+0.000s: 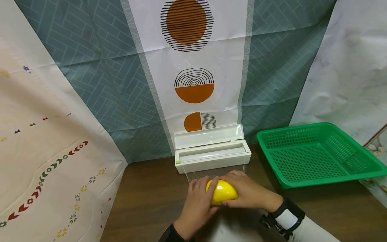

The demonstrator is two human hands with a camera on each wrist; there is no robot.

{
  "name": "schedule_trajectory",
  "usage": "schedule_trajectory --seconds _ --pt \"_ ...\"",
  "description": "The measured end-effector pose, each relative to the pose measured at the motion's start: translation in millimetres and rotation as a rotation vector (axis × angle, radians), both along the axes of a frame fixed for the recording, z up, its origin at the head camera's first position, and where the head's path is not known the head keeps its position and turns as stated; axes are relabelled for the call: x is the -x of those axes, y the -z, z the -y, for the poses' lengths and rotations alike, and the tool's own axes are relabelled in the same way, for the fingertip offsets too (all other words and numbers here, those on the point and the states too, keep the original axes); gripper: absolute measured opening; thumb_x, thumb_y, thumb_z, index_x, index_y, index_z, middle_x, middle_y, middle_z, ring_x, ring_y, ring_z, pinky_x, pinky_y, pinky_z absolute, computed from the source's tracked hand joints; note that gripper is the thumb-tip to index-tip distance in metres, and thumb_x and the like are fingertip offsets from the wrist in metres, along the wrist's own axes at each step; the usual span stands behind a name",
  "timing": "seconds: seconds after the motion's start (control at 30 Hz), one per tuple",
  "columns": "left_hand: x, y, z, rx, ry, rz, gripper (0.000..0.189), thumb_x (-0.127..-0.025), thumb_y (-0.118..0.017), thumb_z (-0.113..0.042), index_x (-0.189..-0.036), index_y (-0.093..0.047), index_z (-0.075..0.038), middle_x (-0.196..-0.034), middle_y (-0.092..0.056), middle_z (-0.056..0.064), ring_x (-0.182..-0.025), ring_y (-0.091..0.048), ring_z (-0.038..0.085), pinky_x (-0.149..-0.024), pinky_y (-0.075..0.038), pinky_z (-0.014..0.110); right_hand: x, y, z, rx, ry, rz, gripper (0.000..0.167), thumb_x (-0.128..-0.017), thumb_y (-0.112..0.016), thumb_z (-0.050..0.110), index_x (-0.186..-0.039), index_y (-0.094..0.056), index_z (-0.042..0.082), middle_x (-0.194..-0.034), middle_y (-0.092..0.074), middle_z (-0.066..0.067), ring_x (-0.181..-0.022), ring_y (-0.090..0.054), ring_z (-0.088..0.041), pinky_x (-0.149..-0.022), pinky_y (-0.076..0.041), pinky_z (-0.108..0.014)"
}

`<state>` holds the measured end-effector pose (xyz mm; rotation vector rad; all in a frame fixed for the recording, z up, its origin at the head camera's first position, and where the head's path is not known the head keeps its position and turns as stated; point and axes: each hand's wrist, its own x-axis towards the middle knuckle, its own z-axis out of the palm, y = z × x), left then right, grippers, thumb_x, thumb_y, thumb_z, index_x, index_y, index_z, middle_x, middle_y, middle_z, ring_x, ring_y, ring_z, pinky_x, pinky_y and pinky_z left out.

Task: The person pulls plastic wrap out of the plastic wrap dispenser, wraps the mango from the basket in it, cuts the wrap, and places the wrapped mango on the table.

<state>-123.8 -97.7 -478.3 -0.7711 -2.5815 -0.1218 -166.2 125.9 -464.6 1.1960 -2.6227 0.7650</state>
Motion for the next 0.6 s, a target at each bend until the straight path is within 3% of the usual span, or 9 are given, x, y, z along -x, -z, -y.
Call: schedule_trajectory --seconds 0.17,0.33,0.43,0.6 --pt "7.5 -2.6 3.0 -0.027 0.037 0.043 0.099 -0.064 -0.094 -0.047 -0.144 -0.043 -0.019 -0.122 -0.059 0.007 -0.107 -0.062 0.024 -0.095 -0.047 0.047 1.2 -3.2 -2 -0.017 0.006 0.039 0.073 -0.08 -0.079 0.049 -0.142 -0.056 0.018 -0.114 -0.068 0.017 -0.105 -0.053 -0.009 -0.091 -0.044 -0.038" --pt "16.4 -4.5 6.9 -0.063 0.065 0.134 0.088 -0.068 -0.091 -0.049 -0.139 -0.047 -0.02 -0.118 -0.062 0.003 -0.105 -0.063 0.02 -0.094 -0.049 0.047 -2.1 -5.6 -4 -0.033 0.048 0.041 0.088 -0.084 -0.072 0.062 -0.153 -0.044 0.016 -0.139 -0.061 0.005 -0.123 -0.055 -0.018 -0.108 -0.042 -0.05" --pt "21.9 -6.5 10.3 -0.067 0.075 0.185 0.087 -0.068 -0.09 -0.05 -0.138 -0.048 -0.02 -0.116 -0.063 0.002 -0.104 -0.062 0.018 -0.091 -0.049 0.044 -6.4 -7.1 -1 -0.012 0.073 -0.049 0.09 -0.083 -0.07 0.066 -0.154 -0.042 0.018 -0.151 -0.051 -0.003 -0.135 -0.049 -0.026 -0.111 -0.04 -0.059" --pt "28.8 -15.1 14.9 -0.056 0.1 0.252 0.09 -0.069 -0.091 -0.049 -0.141 -0.048 -0.017 -0.12 -0.063 0.003 -0.103 -0.063 0.019 -0.087 -0.049 0.041 -12.8 -7.5 8 -0.019 0.045 -0.265 0.091 -0.079 -0.082 0.054 -0.152 -0.043 0.015 -0.151 -0.048 -0.011 -0.139 -0.047 -0.031 -0.108 -0.045 -0.057"
